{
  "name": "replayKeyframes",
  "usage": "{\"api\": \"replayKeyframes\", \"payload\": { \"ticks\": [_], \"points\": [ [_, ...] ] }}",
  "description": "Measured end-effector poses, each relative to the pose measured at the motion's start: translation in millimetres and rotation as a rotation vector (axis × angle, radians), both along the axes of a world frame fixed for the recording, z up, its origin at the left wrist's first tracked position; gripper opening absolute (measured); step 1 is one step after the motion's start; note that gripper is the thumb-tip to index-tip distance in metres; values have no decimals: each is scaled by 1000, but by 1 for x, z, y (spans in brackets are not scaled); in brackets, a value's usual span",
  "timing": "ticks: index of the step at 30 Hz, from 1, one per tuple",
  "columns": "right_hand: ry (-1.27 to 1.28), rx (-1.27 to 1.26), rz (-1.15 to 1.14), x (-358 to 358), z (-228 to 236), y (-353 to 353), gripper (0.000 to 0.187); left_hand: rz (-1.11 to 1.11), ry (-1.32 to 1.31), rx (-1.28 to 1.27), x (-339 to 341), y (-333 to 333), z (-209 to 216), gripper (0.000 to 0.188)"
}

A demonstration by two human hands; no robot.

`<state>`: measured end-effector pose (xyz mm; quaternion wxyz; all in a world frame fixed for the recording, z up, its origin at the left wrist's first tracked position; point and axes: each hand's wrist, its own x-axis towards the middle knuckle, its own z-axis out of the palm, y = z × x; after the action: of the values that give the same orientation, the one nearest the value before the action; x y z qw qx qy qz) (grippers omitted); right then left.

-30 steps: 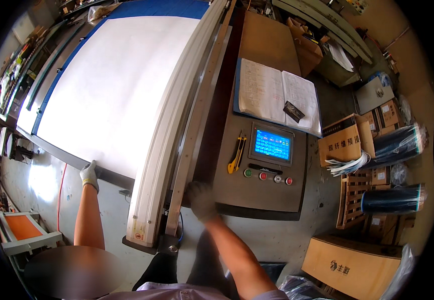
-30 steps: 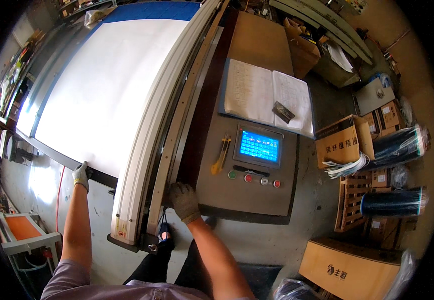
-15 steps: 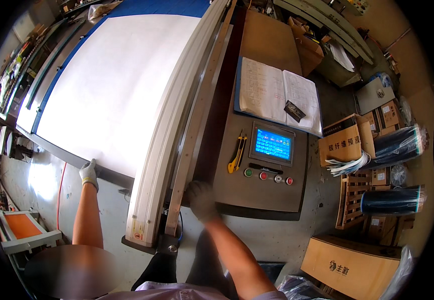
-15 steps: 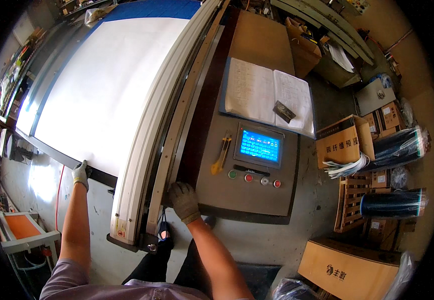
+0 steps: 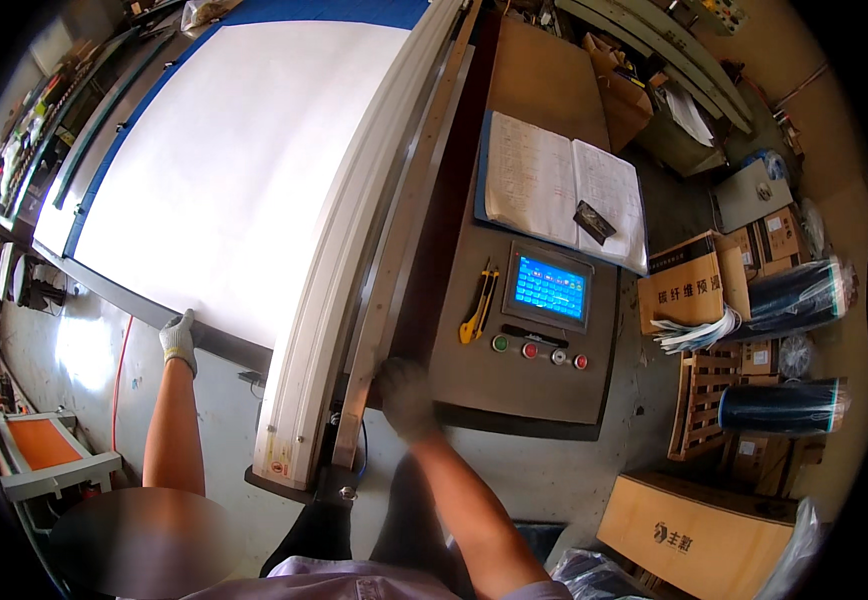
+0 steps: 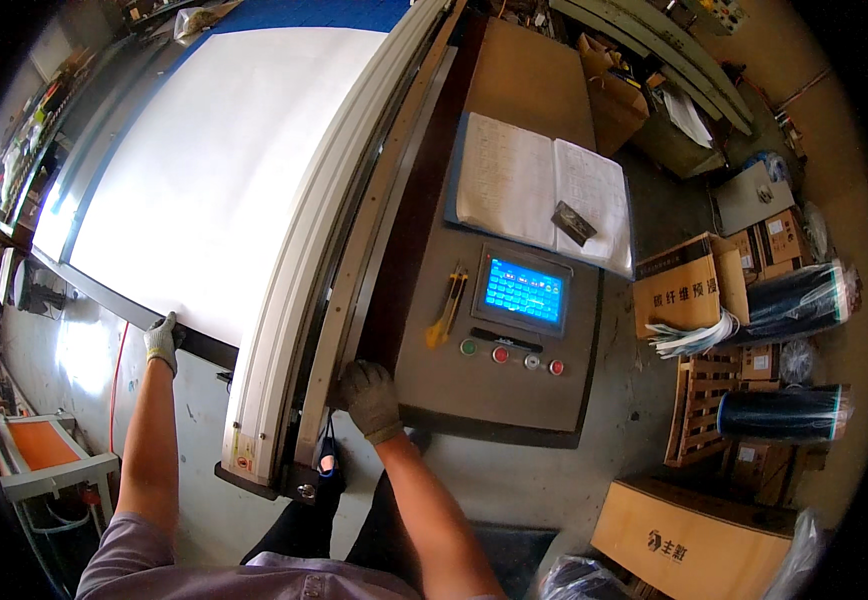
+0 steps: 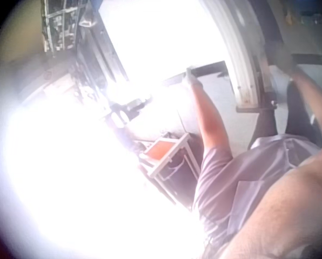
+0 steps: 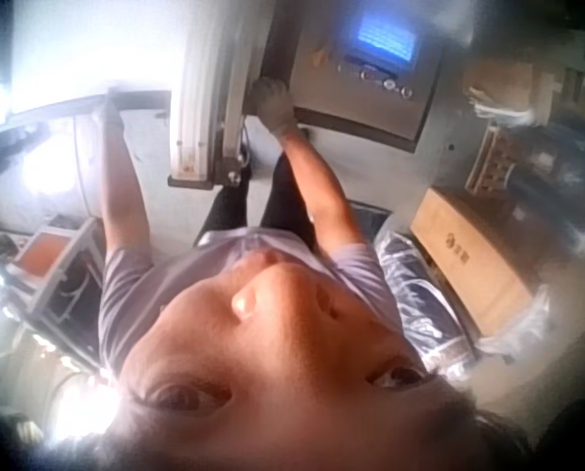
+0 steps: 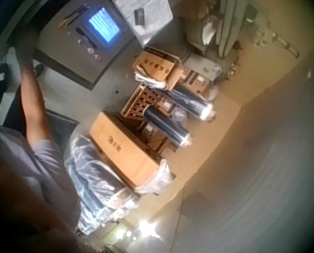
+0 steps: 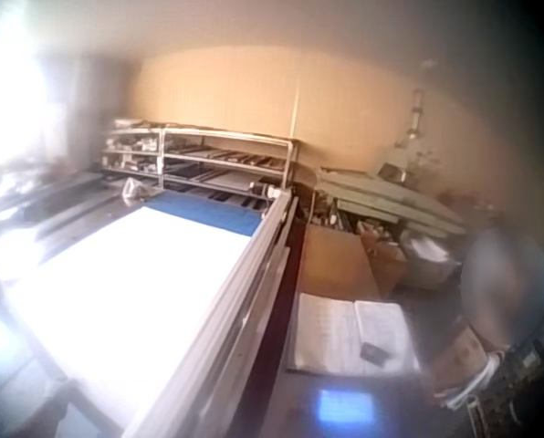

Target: The person operates a large sheet cutting machine in a workshop. They press buttons on the control panel, adjust the cutting bar, and move a large white sheet on the machine bed. The person also handles a long metal bar and a roll of blue material, placing them on the machine bed.

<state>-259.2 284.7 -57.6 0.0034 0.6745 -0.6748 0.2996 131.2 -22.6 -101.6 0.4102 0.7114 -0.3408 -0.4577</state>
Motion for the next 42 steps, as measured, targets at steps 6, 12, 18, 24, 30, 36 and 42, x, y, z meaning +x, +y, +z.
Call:
{"api": "replayKeyframes", "payload": {
  "ticks": [6,12,18,24,30,36,42],
  "points": [
    [-11,82,-26,0,-1,1,21,-50,67,26,-19,10,21,28],
    [-34,97,-12,-4,-3,5,26,-103,56,47,-21,14,36,23],
    [-50,78,-166,-11,-6,20,34,-143,119,104,-22,11,44,25],
    [-71,64,-162,-8,-7,22,38,-196,25,90,-15,12,38,26],
    [-56,99,-173,-9,-9,22,39,-179,28,104,-13,6,34,22],
    [-46,149,-178,-10,-6,22,39,-172,22,82,-15,6,34,26],
    [42,115,-232,-4,-4,17,31,-220,79,51,-1,2,20,22]
  ]
}}
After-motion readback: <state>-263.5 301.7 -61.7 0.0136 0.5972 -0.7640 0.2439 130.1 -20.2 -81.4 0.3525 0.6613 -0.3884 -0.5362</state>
